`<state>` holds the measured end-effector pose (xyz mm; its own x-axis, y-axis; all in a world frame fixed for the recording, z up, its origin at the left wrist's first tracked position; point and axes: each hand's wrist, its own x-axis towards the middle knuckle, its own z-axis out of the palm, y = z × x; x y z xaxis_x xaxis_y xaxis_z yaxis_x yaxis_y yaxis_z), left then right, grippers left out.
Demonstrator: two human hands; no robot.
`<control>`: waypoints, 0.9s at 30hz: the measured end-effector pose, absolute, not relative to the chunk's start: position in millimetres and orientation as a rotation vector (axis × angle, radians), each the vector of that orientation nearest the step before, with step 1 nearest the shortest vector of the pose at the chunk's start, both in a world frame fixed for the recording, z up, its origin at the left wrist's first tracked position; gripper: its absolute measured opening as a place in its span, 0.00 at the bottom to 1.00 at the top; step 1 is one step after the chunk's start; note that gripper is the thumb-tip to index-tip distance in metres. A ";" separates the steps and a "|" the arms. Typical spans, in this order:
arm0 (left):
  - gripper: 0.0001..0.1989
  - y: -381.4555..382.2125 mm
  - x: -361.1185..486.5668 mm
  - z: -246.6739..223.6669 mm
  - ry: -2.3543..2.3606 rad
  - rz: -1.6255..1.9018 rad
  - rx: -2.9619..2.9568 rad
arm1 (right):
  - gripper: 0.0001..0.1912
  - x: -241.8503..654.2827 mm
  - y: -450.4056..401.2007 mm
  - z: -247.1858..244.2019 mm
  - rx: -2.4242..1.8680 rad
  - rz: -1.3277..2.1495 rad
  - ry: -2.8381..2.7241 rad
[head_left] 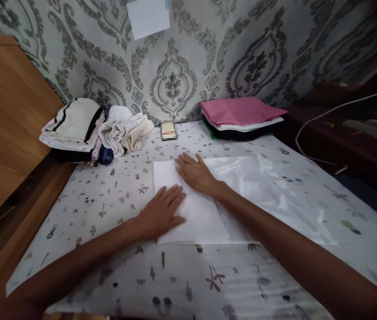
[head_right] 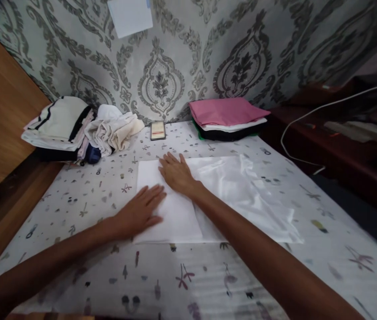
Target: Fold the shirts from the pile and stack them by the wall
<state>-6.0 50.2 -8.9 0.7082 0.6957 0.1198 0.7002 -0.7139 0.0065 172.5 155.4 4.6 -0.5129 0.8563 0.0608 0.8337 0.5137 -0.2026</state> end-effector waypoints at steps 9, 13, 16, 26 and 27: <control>0.24 -12.2 -13.7 13.5 -0.882 -0.246 -3.129 | 0.25 146.4 160.1 1.4 -1.393 0.253 -2.697; 0.14 41.4 -37.8 24.5 -1.481 -0.897 -3.210 | 0.23 135.7 138.2 10.3 -1.322 0.239 -2.657; 0.09 109.1 -58.0 19.8 -2.039 -1.139 -2.721 | 0.25 126.0 109.8 11.3 -1.291 0.274 -2.670; 0.06 202.9 -75.6 -4.5 -2.185 -1.039 -2.951 | 0.30 118.2 64.2 -16.7 -1.168 0.173 -2.677; 0.05 204.6 -75.8 -5.5 -2.168 -1.056 -2.972 | 0.30 118.2 64.6 -17.2 -1.173 0.164 -2.679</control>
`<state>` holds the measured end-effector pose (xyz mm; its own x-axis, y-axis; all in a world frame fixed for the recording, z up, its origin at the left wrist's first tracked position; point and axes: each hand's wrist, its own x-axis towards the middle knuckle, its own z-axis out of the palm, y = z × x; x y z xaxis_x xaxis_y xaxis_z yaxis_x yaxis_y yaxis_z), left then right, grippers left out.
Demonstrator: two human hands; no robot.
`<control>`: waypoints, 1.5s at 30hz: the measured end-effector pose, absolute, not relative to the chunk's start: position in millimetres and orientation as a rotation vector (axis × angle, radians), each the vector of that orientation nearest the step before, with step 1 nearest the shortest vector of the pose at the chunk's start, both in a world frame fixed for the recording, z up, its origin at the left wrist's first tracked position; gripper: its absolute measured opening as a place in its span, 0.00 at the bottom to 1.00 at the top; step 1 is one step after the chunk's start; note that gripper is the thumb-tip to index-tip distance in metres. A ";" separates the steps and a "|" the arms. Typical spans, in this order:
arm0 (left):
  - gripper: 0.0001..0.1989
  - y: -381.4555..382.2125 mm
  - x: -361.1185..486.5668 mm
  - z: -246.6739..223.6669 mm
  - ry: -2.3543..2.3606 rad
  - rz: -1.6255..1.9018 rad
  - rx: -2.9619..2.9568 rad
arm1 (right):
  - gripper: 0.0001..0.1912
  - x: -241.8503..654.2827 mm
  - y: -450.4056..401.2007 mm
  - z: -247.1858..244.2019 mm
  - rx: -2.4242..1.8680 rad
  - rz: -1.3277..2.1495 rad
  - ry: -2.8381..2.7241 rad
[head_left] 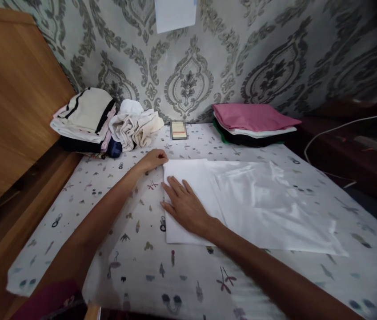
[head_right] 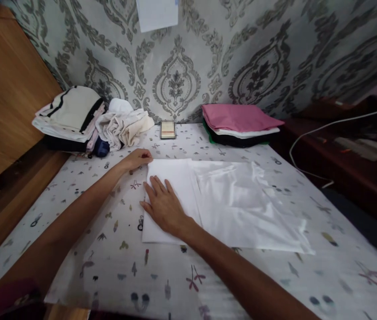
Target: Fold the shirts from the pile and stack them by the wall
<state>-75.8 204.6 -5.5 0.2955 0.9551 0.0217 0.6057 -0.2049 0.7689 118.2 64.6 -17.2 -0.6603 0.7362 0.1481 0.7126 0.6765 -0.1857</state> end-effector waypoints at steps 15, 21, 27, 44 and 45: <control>0.07 220.0 -73.7 -15.4 1.205 0.671 2.059 | 0.28 119.0 63.7 -18.0 -1.127 0.090 -2.672; 0.07 208.0 -63.2 -13.0 1.336 0.657 2.279 | 0.27 119.5 63.4 -19.5 -1.110 0.021 -2.666; 0.06 185.0 -61.0 -3.5 1.526 0.720 2.283 | 0.28 120.8 65.4 -17.4 -1.134 0.224 -2.633; 0.17 -46.9 -65.2 16.2 0.886 0.117 3.179 | 0.23 114.3 86.3 -2.7 -1.316 0.364 -2.616; 0.17 -44.5 -65.0 17.0 0.876 0.088 3.217 | 0.23 113.2 85.5 -3.3 -1.332 0.347 -2.625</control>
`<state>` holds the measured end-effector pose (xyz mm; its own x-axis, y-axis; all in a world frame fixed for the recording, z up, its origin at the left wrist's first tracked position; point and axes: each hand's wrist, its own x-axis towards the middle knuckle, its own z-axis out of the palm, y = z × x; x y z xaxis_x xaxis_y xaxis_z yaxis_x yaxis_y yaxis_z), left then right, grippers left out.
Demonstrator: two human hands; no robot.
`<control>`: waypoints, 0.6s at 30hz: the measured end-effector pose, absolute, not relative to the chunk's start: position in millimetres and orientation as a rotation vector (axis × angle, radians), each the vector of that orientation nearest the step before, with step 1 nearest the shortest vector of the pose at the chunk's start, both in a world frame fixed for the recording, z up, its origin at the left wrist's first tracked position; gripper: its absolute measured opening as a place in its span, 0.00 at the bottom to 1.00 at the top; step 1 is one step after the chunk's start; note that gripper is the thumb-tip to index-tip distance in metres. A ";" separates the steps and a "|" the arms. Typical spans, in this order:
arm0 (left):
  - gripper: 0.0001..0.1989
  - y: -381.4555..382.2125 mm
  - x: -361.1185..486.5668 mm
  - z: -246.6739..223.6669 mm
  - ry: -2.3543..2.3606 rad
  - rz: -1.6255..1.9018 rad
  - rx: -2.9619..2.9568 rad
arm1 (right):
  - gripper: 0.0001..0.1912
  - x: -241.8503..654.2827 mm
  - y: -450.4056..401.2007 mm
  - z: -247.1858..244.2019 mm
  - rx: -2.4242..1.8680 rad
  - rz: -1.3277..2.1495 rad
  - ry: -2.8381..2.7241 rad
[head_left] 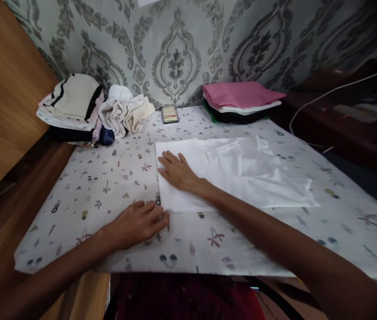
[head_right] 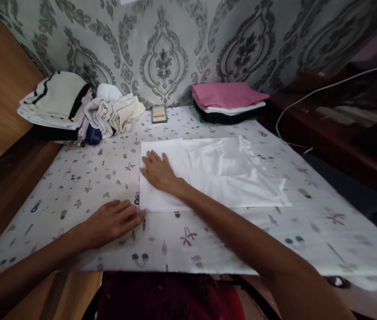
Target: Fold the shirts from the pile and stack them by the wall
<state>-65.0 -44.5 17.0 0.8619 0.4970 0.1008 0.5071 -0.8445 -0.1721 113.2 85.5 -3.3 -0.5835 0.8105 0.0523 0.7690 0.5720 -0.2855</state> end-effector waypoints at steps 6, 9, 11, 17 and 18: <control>0.08 -39.4 -54.8 19.7 -0.570 -0.099 -2.715 | 0.24 112.4 81.0 -8.1 -1.336 0.231 -2.613; 0.07 -41.9 -51.0 11.3 -0.632 -0.132 -2.720 | 0.24 113.2 80.4 -7.8 -1.331 0.240 -2.605; 0.10 -44.6 -50.6 3.5 -0.699 -0.150 -2.727 | 0.24 114.1 80.6 -7.3 -1.323 0.265 -2.603; 0.09 -42.4 -54.4 2.8 -1.025 -0.352 -2.974 | 0.23 116.4 79.2 -3.1 -1.289 0.249 -2.579; 0.10 -35.8 -56.6 6.4 -1.146 -0.437 -3.023 | 0.22 116.6 75.6 -0.5 -1.278 0.218 -2.578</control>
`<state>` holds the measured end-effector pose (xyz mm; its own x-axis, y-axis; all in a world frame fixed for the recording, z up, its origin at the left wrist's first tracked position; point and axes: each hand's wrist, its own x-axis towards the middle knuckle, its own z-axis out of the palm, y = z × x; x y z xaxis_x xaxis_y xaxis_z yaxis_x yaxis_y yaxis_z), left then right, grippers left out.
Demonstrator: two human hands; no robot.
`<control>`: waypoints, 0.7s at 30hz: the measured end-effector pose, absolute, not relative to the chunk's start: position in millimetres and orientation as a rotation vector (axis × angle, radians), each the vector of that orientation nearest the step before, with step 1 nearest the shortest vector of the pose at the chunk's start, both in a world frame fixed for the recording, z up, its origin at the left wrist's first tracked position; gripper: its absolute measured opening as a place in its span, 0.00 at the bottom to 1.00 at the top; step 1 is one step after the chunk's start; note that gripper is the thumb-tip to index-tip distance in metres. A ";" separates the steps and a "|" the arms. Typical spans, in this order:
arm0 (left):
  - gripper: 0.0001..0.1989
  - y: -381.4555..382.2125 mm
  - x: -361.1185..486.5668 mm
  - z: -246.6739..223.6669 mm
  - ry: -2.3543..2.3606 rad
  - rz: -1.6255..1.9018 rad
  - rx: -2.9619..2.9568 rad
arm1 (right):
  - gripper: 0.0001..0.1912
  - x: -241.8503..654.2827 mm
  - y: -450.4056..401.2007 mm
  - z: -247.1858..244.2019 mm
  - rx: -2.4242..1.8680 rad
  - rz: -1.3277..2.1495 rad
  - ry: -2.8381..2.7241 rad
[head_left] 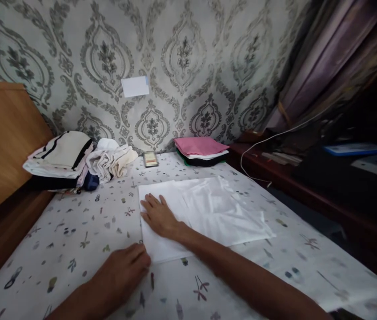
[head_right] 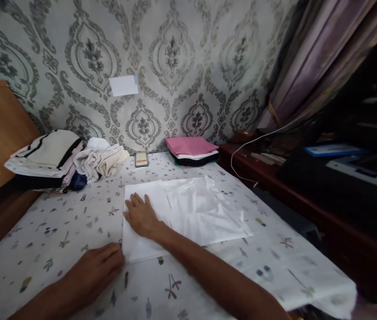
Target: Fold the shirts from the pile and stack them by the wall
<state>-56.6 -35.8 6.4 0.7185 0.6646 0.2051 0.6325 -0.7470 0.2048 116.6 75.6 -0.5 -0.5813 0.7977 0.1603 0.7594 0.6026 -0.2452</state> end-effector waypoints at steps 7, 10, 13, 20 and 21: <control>0.06 72.2 -79.3 21.5 1.544 0.673 1.799 | 0.18 117.0 0.4 28.4 -1.177 0.188 -2.762; 0.10 118.3 -72.2 22.1 1.707 0.735 1.408 | 0.22 112.7 -25.4 29.9 -1.291 0.234 -2.779; 0.14 149.7 -57.0 21.8 1.759 0.764 1.331 | 0.15 106.5 -33.7 25.3 -1.438 0.210 -2.720; 0.08 185.8 -41.1 15.1 1.760 0.700 1.336 | 0.16 106.1 -35.7 35.1 -1.557 0.215 -2.765; 0.07 188.8 -41.3 14.7 1.754 0.687 1.340 | 0.16 107.6 -35.8 38.3 -1.606 0.260 -2.725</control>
